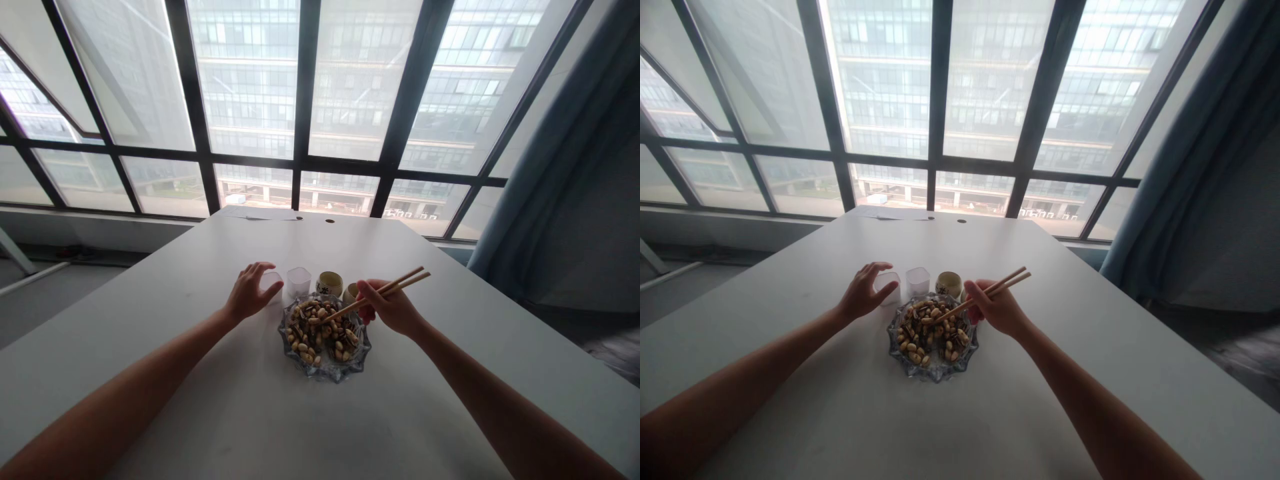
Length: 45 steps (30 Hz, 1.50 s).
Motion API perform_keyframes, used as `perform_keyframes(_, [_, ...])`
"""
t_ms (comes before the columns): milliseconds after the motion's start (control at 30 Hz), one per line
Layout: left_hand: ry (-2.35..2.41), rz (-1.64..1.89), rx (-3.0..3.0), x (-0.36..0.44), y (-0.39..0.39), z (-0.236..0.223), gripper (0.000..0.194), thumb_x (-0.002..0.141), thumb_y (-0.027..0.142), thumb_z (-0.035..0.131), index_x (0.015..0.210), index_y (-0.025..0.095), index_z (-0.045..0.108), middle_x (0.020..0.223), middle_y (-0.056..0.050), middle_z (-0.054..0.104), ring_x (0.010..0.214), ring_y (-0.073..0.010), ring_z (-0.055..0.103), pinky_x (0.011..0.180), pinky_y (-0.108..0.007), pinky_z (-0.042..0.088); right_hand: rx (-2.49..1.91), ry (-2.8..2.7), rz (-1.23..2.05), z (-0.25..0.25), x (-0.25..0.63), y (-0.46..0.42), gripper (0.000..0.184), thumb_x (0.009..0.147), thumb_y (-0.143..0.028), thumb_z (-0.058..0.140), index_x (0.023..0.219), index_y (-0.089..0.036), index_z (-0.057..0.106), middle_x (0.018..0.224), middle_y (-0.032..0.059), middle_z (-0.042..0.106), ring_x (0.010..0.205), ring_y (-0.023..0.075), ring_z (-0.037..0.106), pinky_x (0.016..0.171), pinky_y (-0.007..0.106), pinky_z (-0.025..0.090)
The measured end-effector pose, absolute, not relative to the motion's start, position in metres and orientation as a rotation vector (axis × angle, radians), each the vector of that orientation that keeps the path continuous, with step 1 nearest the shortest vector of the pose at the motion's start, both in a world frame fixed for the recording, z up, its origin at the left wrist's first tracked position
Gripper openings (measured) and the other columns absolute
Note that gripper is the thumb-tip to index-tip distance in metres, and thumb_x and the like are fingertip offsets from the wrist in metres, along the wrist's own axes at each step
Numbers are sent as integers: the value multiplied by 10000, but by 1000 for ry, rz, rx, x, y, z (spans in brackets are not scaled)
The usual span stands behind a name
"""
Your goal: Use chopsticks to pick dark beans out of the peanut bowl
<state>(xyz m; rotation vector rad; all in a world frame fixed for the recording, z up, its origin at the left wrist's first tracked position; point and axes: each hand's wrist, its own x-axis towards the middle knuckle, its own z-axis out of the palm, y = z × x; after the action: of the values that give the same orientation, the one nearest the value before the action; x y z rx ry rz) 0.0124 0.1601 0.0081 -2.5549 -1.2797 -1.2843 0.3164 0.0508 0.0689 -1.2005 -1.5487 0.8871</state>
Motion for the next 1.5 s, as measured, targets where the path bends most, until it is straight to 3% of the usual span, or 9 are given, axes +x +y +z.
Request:
perform_keyframes(100, [-1389,-1472,-2537,4,161,-9,535,857,591,566,1198,179,552,1212,-138,631,1141,-284,590,991,-460,472,-1204,-1559,885,80,322,45,590,742,-741,657,626,-169,569,466,34,631,368,140,591,345,202,435])
perform_keyframes(233, [-1539,-1573,-2598,6,164,-18,646,816,650,574,1236,161,524,1278,-147,608,1171,-289,587,952,-441,504,-1259,-1719,1125,93,329,36,559,763,-690,681,628,-162,558,454,21,619,345,120,565,337,185,427])
perform_keyframes(333, [-1636,-1536,-2623,8,163,-16,689,786,679,581,1240,163,533,1263,-141,624,1059,-279,636,884,-419,531,-1292,-1788,1236,87,325,35,551,781,-683,665,639,-164,545,446,12,611,332,109,546,331,176,410])
perform_keyframes(467, [-1731,-1440,-2645,9,158,-10,748,753,680,607,1280,155,530,1055,-108,688,836,-241,655,774,-379,534,-1238,-1691,1054,71,315,41,553,776,-684,668,625,-166,542,456,9,610,355,108,557,342,173,394])
perform_keyframes(733, [-1767,-1344,-2753,10,153,-6,769,774,609,623,1357,134,465,786,-34,657,739,-218,639,717,-321,498,-1237,-1515,776,79,323,45,614,715,-764,658,599,-165,587,419,21,583,327,114,529,325,189,395])
perform_keyframes(867, [-1770,-1326,-2762,10,152,-5,764,775,608,617,1350,127,470,740,-19,642,710,-211,629,694,-312,494,-1323,-1601,882,92,334,38,680,723,-819,585,562,-158,577,352,11,524,266,93,459,287,169,327])
perform_keyframes(967, [-1757,-1337,-2764,10,152,-4,747,772,603,623,1333,131,485,716,-11,637,684,-204,625,683,-307,494,-1370,-1733,1027,94,332,35,681,715,-817,597,577,-150,581,372,15,542,280,89,473,304,163,347])
perform_keyframes(1333, [-1698,-1252,-2735,11,153,-9,701,798,600,606,1329,159,481,796,-41,674,767,-225,654,737,-333,505,-1231,-1563,710,79,318,39,618,760,-761,620,631,-157,601,429,16,578,336,108,530,333,182,401])
perform_keyframes(1500, [-1679,-1252,-2726,11,153,-10,679,797,592,604,1325,181,484,906,-71,704,841,-243,671,782,-354,516,-1270,-1678,933,85,315,32,654,754,-792,585,582,-161,573,380,6,537,285,97,476,292,173,350])
